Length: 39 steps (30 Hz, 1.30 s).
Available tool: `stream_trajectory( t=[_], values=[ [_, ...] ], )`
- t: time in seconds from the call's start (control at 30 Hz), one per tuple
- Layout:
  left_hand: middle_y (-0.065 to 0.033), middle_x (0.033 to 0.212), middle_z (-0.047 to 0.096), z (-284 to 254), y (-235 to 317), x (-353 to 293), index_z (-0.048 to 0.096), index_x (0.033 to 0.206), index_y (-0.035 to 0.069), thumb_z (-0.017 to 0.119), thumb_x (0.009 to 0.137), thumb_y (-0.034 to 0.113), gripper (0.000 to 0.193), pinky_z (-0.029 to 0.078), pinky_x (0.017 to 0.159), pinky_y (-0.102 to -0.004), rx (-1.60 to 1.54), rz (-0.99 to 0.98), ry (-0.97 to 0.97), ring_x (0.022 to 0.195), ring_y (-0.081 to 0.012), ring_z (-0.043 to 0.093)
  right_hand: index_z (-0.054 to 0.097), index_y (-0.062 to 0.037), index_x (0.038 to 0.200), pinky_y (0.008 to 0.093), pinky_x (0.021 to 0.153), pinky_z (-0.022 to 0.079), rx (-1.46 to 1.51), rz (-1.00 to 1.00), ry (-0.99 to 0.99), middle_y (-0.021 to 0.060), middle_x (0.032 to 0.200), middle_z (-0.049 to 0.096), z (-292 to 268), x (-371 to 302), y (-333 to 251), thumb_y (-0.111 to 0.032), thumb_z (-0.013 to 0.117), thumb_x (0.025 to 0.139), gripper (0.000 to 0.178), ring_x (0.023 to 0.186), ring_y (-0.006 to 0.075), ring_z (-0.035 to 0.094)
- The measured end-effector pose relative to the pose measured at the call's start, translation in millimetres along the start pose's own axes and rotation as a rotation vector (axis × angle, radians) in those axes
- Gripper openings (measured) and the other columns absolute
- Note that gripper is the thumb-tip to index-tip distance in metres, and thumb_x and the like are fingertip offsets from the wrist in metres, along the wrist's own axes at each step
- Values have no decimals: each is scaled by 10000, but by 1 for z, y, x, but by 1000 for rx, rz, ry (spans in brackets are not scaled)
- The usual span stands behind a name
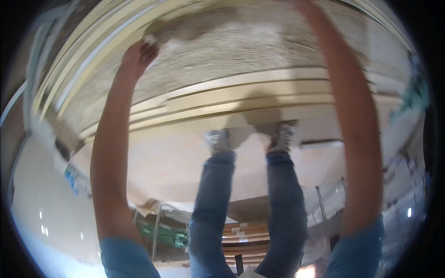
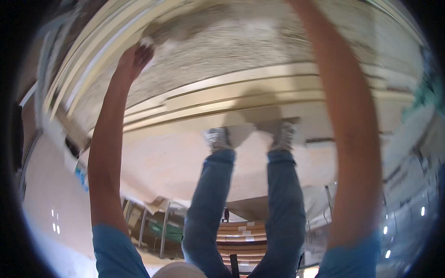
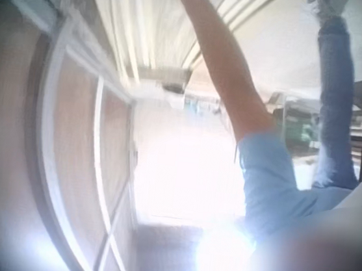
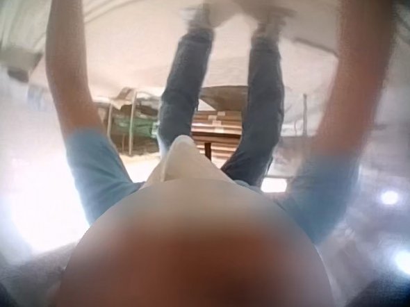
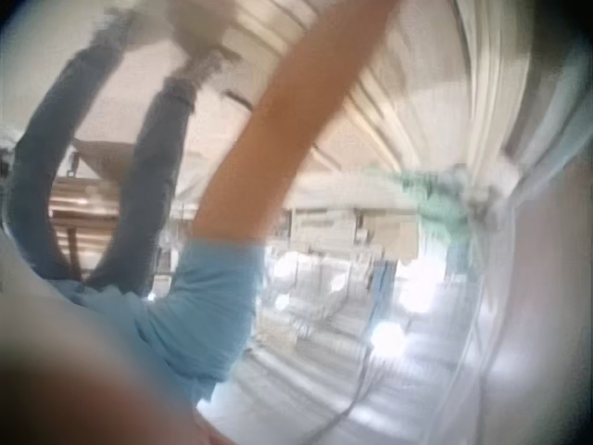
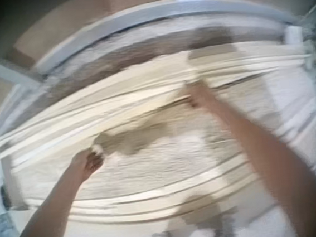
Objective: The person repeatedly picks up thin wooden strips from a large sheet on a workbench, separates them, and places them on the floor or into a nearby pile. The person also moves a stack of strips to a different location and continues sorting individual pieces throughout the clip.
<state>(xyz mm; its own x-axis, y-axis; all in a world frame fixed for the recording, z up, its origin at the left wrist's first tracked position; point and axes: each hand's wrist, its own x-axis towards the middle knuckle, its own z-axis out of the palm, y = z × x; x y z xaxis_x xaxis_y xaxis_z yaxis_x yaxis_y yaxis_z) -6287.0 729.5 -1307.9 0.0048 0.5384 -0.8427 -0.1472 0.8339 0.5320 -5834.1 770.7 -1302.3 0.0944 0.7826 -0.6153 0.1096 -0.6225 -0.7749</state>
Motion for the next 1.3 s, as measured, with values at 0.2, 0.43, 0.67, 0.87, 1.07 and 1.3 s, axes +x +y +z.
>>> stream_trajectory(
  t=[0.2,0.43,0.67,0.87,1.07,1.3],
  values=[
    [-190,1198,619,61,-137,-66,518,1292,-51,511,1035,223,376,527,1002,-385,-141,-157,63,1141,-260,610,657,31,868,510,806,521,-307,-68,334,258,787,666,52,-151,108,-353,569,927,399,833,467,651],
    [-98,1062,639,97,-231,-188,597,1208,-14,562,1017,235,316,518,864,-305,512,-67,-59,942,-165,621,628,-19,1140,442,785,511,-152,519,1019,184,924,678,-23,-407,285,-330,702,883,410,863,309,668],
    [-75,1065,633,51,-258,-228,632,1166,-18,585,985,125,235,522,778,-300,887,-24,-98,900,-157,628,622,60,1105,487,818,563,322,1131,1127,207,991,668,-137,-501,460,-524,815,734,719,910,337,688],
    [-37,884,637,35,-235,-301,620,1099,33,553,991,164,182,487,656,-255,974,-94,-210,763,-112,608,646,42,997,402,703,539,656,927,1205,150,957,657,-136,-522,372,-337,751,752,463,835,258,653],
    [-83,890,650,57,-201,-450,630,1118,21,606,967,217,248,533,736,-302,843,-305,-72,785,-169,632,601,-1,847,380,732,458,743,545,1480,103,849,613,-126,-576,204,-332,721,824,353,797,197,541],
    [-78,937,680,97,-148,-557,649,1099,25,618,969,246,259,512,722,-291,643,-125,107,794,-158,647,636,-13,856,336,664,442,703,475,1153,31,805,586,-71,-706,23,-350,712,854,346,736,140,545]
  ],
)
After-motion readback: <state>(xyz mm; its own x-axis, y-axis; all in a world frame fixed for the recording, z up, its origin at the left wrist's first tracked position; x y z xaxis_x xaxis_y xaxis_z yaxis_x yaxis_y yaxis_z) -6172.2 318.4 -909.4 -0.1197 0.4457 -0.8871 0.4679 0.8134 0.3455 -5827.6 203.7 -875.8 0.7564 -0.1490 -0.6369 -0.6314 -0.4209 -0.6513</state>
